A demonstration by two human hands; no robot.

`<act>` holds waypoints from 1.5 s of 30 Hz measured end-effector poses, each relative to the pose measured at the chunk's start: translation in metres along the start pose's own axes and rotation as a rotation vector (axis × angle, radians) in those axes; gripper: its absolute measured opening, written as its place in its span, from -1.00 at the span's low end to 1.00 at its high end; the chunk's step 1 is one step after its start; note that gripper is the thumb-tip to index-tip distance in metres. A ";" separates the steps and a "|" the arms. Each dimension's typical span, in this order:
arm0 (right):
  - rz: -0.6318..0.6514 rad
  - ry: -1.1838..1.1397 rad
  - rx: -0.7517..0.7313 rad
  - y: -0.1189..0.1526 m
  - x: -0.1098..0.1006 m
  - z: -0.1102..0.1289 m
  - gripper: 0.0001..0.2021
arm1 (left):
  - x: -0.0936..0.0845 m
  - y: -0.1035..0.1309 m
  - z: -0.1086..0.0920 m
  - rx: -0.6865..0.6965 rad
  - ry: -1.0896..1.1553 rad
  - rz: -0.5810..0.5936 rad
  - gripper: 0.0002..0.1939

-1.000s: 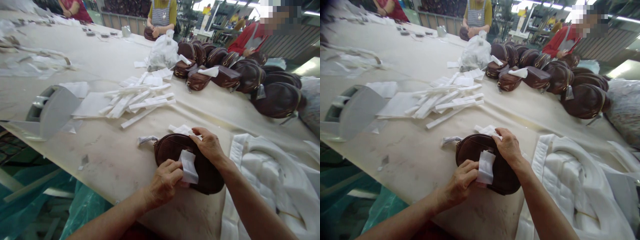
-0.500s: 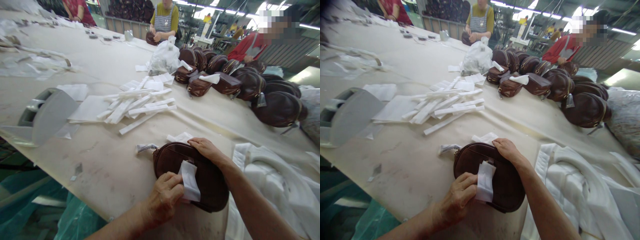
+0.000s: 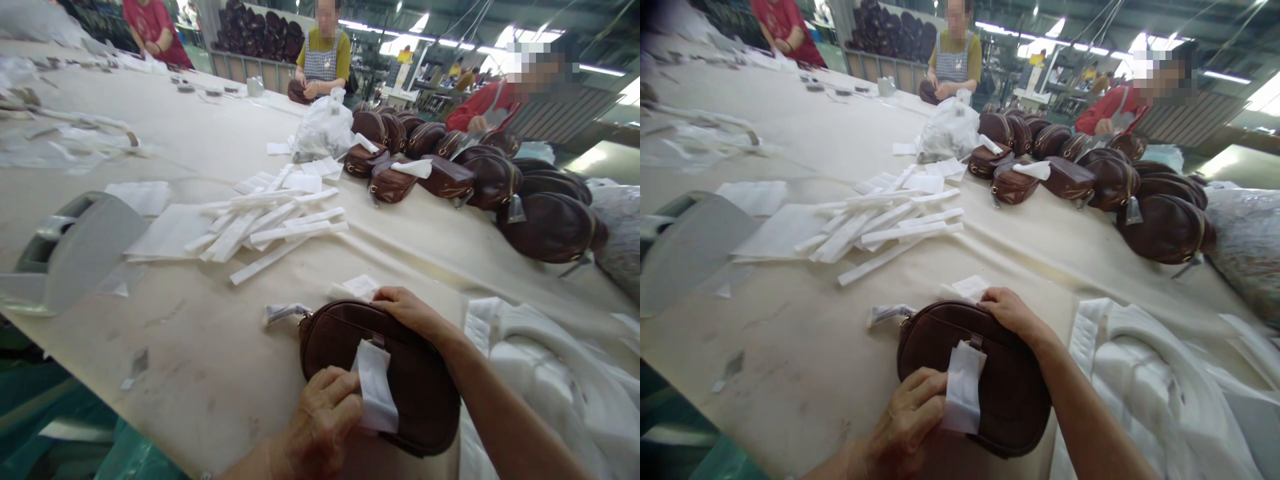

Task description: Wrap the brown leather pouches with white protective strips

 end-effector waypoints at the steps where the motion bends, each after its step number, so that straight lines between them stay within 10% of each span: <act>1: -0.021 -0.003 -0.023 0.001 -0.002 0.003 -0.82 | 0.000 0.000 0.000 0.006 -0.004 0.002 -0.76; 17: 0.118 -0.439 0.204 0.011 0.004 -0.013 -0.78 | 0.001 0.002 0.001 -0.019 0.023 0.013 -0.79; 29: -0.275 0.517 0.004 0.005 -0.001 0.015 -0.45 | 0.002 0.002 0.002 -0.011 0.019 -0.003 -0.77; 45: -0.186 0.456 -0.017 -0.011 -0.001 0.011 -0.43 | 0.003 0.004 0.003 -0.019 0.006 0.006 -0.77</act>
Point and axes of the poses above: each hand's wrist, its own y-axis away from the middle knuckle, its own x-axis out of the palm, z = x × y, the point moved 5 cm from there along -y, towards the middle knuckle, and after that the axes turned 15 degrees about -y, right-handed, at the moved point
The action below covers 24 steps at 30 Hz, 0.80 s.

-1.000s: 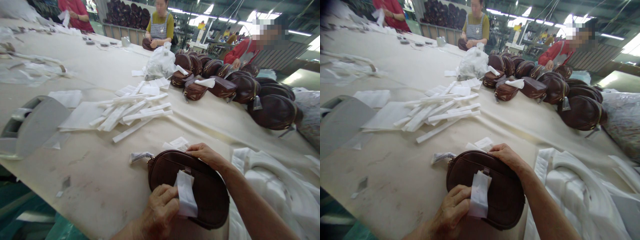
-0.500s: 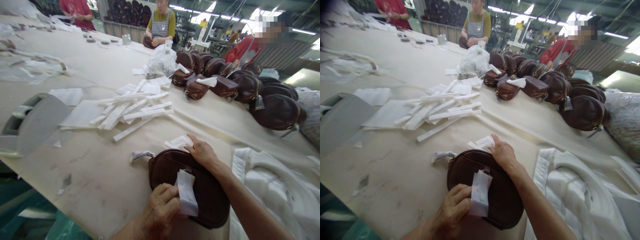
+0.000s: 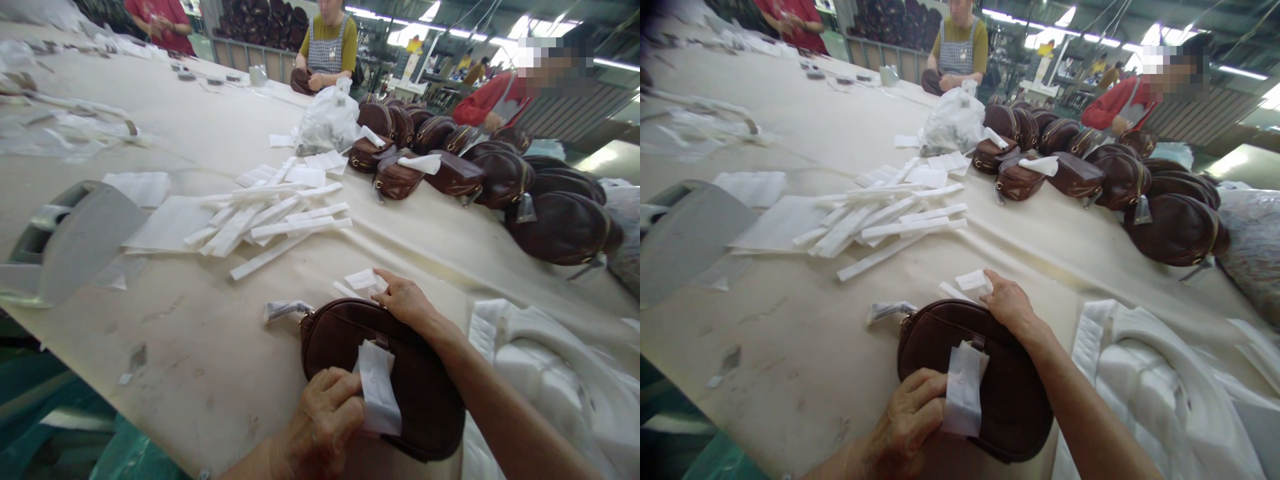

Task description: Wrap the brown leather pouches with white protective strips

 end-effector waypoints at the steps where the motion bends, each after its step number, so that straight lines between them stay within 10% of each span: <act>1: -0.014 0.007 -0.001 -0.002 0.001 0.000 -0.42 | 0.000 0.000 0.000 -0.001 -0.001 -0.002 -0.77; 11: -0.121 -0.004 0.002 0.006 -0.003 0.004 -0.66 | 0.001 0.001 0.000 0.003 -0.011 -0.016 -0.79; 24: -0.330 -0.199 -0.303 0.094 -0.012 0.014 -0.67 | -0.004 -0.002 -0.002 -0.011 -0.001 -0.026 -0.76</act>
Point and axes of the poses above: each hand's wrist, its own y-axis away from the middle knuckle, its own x-axis out of the palm, z = x × y, the point moved 5 cm from there along -y, towards the middle knuckle, and after that the axes turned 15 degrees about -y, right-handed, at the moved point
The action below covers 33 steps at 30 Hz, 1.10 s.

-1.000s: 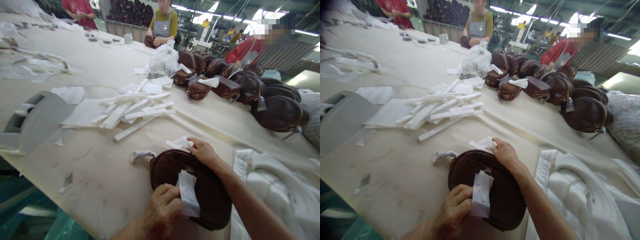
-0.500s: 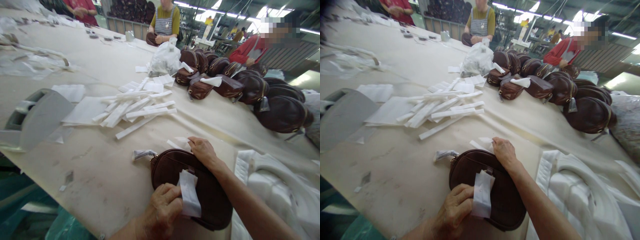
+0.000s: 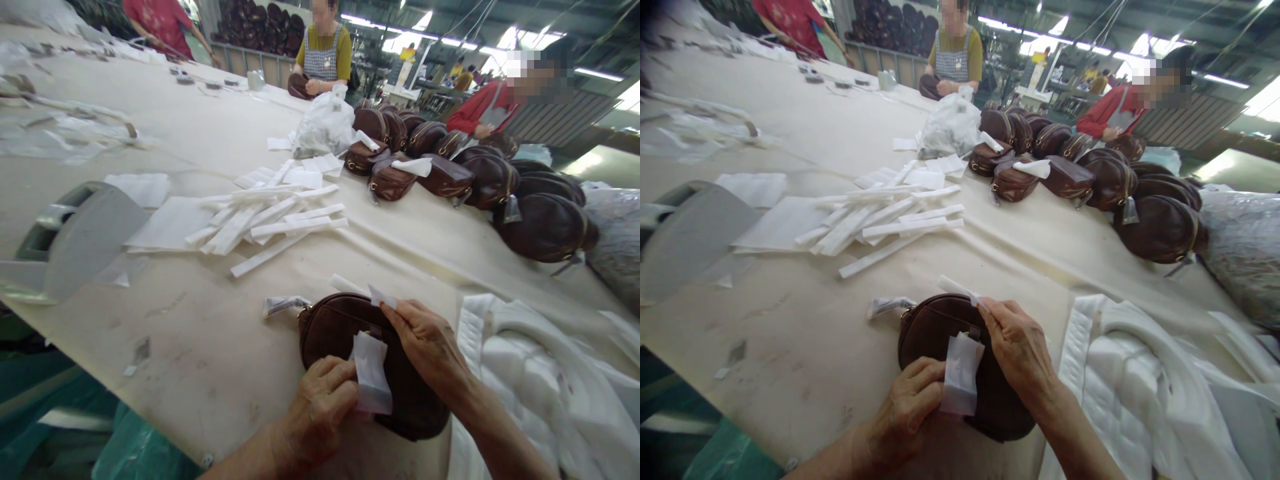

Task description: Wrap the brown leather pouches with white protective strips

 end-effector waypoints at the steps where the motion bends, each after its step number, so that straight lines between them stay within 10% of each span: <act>1: -0.049 0.047 -0.068 0.007 0.001 0.003 -0.70 | 0.000 0.000 0.000 -0.003 -0.004 0.000 -0.75; 6: -0.228 0.188 -0.343 0.037 0.012 0.008 -0.66 | -0.001 -0.002 -0.002 0.007 0.010 0.001 -0.74; 19: -0.212 -0.050 -0.660 0.062 0.017 0.037 -0.70 | 0.000 0.007 -0.004 0.070 -0.044 -0.085 -0.71; 33: -0.168 -0.041 -0.638 0.080 0.009 0.038 -0.72 | 0.001 0.008 -0.001 0.068 -0.003 -0.030 -0.79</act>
Point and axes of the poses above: each hand's wrist, its own y-axis away from the middle knuckle, its own x-axis out of the palm, z = x × y, the point moved 5 cm from there along -y, towards the middle knuckle, and after that the axes turned 15 degrees about -y, right-handed, at the moved point
